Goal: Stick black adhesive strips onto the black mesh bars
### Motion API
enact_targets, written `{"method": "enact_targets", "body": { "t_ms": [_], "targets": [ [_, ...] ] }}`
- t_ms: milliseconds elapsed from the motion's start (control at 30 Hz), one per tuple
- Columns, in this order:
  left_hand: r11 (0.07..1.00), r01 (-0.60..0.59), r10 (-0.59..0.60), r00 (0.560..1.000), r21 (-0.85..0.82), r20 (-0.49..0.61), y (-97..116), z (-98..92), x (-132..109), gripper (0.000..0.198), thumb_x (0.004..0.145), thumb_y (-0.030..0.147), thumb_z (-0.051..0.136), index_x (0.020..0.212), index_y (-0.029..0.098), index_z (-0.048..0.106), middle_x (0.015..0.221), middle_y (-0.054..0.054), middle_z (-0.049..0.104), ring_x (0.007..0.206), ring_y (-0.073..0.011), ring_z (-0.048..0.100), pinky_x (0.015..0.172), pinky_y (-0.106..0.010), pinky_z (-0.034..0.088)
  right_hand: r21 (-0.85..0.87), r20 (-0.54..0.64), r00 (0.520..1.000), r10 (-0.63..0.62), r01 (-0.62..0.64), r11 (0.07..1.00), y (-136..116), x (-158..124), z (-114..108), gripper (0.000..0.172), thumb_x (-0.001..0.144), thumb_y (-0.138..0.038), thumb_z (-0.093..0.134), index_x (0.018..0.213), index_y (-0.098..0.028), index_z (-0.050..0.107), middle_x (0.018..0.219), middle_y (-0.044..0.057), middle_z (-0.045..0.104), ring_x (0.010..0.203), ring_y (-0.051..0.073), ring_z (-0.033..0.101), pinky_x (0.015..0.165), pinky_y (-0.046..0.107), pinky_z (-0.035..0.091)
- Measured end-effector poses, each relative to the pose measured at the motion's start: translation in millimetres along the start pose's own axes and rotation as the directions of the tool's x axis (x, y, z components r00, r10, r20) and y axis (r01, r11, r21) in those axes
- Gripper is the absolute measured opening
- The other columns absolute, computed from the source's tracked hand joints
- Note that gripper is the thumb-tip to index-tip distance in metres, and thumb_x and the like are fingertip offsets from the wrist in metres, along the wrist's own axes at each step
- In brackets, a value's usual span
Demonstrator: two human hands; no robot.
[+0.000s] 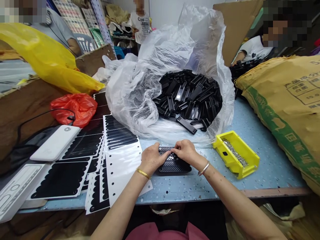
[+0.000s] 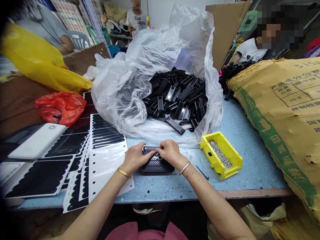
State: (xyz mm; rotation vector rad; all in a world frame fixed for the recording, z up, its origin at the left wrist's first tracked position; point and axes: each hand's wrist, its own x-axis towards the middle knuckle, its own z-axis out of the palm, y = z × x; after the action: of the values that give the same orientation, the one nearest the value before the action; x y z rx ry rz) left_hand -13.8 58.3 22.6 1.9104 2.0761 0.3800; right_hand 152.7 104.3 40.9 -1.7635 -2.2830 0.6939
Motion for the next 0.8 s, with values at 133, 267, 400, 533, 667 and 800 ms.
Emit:
{"method": "enact_targets", "body": {
  "t_ms": [133, 267, 400, 533, 667, 800],
  "targets": [
    [0.996, -0.007, 0.01, 1.0, -0.088, 0.03, -0.8, 2.6, 2.3, 0.041, 0.081, 0.052, 0.06, 0.102, 0.018, 0.067, 0.087, -0.012, 0.072, 0.085, -0.028, 0.066, 0.069, -0.03, 0.041, -0.033, 0.067, 0.997, -0.041, 0.044, 0.998, -0.9, 1.1, -3.3, 0.012, 0.075, -0.029, 0.069, 0.069, -0.022, 0.077, 0.06, 0.003, 0.07, 0.055, 0.015, 0.057, 0.05, 0.026, 0.031],
    [0.972, 0.008, 0.008, 0.998, -0.237, 0.069, -8.0, 1.9, 6.5, 0.037, 0.076, 0.045, 0.066, 0.1, 0.017, 0.07, 0.071, -0.006, 0.069, 0.072, -0.0235, 0.063, 0.065, -0.029, 0.04, -0.03, 0.088, 0.996, -0.023, 0.025, 0.999, 7.0, -1.4, -7.0, 0.01, 0.073, -0.022, 0.069, 0.066, -0.022, 0.076, 0.056, 0.002, 0.068, 0.051, 0.014, 0.054, 0.048, 0.025, 0.031],
    [0.934, 0.032, 0.0, 0.996, -0.355, 0.09, -11.7, -0.9, 7.9, 0.034, 0.072, 0.04, 0.069, 0.096, 0.016, 0.072, 0.058, -0.001, 0.061, 0.061, -0.0194, 0.059, 0.06, -0.027, 0.037, 0.118, 0.073, 0.997, 0.011, -0.02, 0.993, 23.7, -2.9, -11.4, 0.013, 0.068, -0.018, 0.068, 0.056, -0.019, 0.071, 0.048, 0.0, 0.062, 0.046, 0.012, 0.05, 0.046, 0.024, 0.03],
    [0.921, 0.04, -0.007, 0.996, -0.387, 0.086, -11.3, -1.7, 8.0, 0.037, 0.071, 0.041, 0.069, 0.098, 0.016, 0.073, 0.056, 0.001, 0.06, 0.059, -0.0178, 0.057, 0.06, -0.026, 0.037, 0.319, 0.002, 1.0, 0.021, -0.021, 0.948, 41.3, -7.7, -16.1, 0.019, 0.072, -0.019, 0.061, 0.055, -0.015, 0.068, 0.039, -0.002, 0.053, 0.04, 0.011, 0.045, 0.043, 0.023, 0.03],
    [0.909, 0.061, -0.022, 0.995, -0.412, 0.098, -15.9, 0.6, 8.2, 0.038, 0.075, 0.038, 0.066, 0.105, 0.015, 0.071, 0.056, 0.001, 0.061, 0.059, -0.0166, 0.059, 0.06, -0.026, 0.04, 0.269, -0.122, 0.983, 0.14, -0.103, 0.958, 50.3, -20.5, -15.0, 0.027, 0.075, -0.032, 0.062, 0.056, -0.014, 0.067, 0.042, 0.001, 0.056, 0.042, 0.012, 0.048, 0.044, 0.023, 0.03],
    [0.93, 0.129, -0.113, 0.991, -0.345, 0.068, -20.3, -0.2, 5.2, 0.028, 0.085, 0.031, 0.053, 0.095, 0.014, 0.072, 0.058, -0.002, 0.064, 0.062, -0.0164, 0.062, 0.061, -0.026, 0.039, 0.072, -0.149, 0.966, 0.212, -0.203, 0.977, 48.7, -31.6, -7.0, 0.042, 0.077, -0.048, 0.061, 0.053, -0.015, 0.067, 0.048, 0.006, 0.062, 0.049, 0.015, 0.053, 0.046, 0.025, 0.028]
  ]
}}
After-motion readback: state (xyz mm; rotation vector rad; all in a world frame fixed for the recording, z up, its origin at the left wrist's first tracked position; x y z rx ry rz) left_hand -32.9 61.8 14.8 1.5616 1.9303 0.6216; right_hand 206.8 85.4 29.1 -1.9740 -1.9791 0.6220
